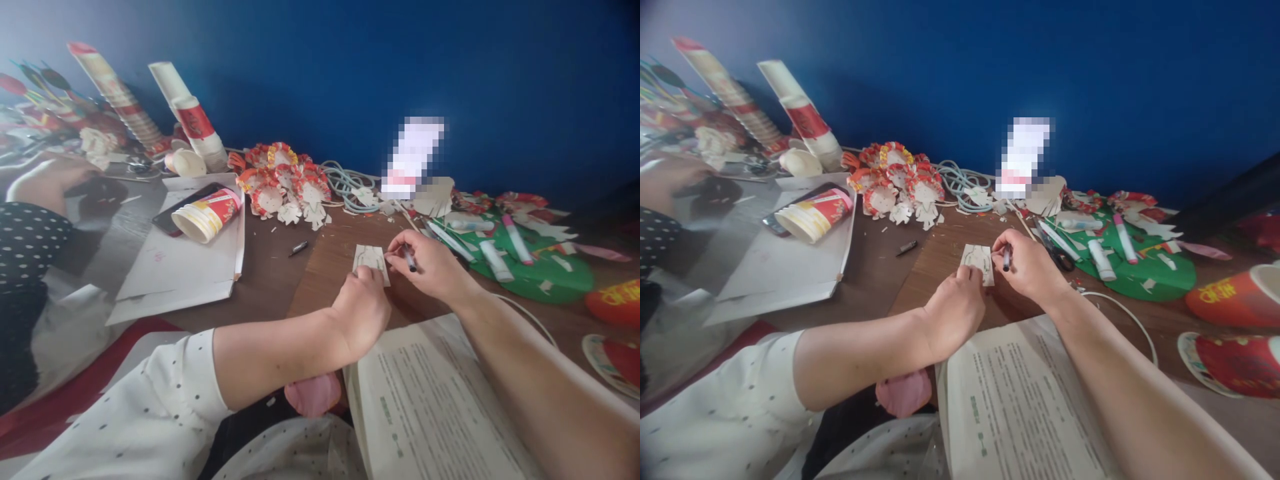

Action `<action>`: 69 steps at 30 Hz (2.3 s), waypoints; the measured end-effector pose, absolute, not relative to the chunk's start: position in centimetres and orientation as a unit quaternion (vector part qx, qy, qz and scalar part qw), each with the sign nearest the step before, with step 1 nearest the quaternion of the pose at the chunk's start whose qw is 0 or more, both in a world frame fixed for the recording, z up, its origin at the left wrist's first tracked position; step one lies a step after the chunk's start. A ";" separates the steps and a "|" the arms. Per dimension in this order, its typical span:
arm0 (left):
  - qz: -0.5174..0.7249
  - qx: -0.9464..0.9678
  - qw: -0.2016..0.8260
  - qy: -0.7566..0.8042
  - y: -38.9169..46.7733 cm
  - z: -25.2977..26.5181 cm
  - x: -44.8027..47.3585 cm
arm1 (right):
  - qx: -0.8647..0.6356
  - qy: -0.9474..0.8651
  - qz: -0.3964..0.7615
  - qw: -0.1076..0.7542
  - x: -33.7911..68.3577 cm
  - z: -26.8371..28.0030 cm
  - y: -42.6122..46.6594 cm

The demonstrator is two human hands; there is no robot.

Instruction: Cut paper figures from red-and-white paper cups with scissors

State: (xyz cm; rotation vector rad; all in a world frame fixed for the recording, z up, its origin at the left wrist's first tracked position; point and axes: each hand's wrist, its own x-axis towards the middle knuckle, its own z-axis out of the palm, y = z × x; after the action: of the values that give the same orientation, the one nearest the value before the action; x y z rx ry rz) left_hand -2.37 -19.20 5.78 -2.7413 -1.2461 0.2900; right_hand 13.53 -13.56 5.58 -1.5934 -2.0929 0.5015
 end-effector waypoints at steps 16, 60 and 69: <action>0.092 -0.909 0.066 -0.402 -19.2 5.6 -2.5 | -0.586 -0.753 0.193 0.231 13.0 4.9 -13.5; 0.069 -0.916 0.053 -0.392 -19.2 5.5 -2.7 | -0.579 -0.726 0.249 0.275 13.1 5.5 -13.2; 0.067 -0.921 0.048 -0.380 -19.2 5.6 -2.9 | -0.574 -0.750 0.196 0.263 13.0 4.5 -13.0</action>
State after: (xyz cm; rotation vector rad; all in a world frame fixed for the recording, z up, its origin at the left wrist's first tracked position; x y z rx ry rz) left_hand -2.91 -19.18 5.62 -2.8099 -1.1588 0.2051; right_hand 13.01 -13.01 4.46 -1.5528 -2.0297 0.5306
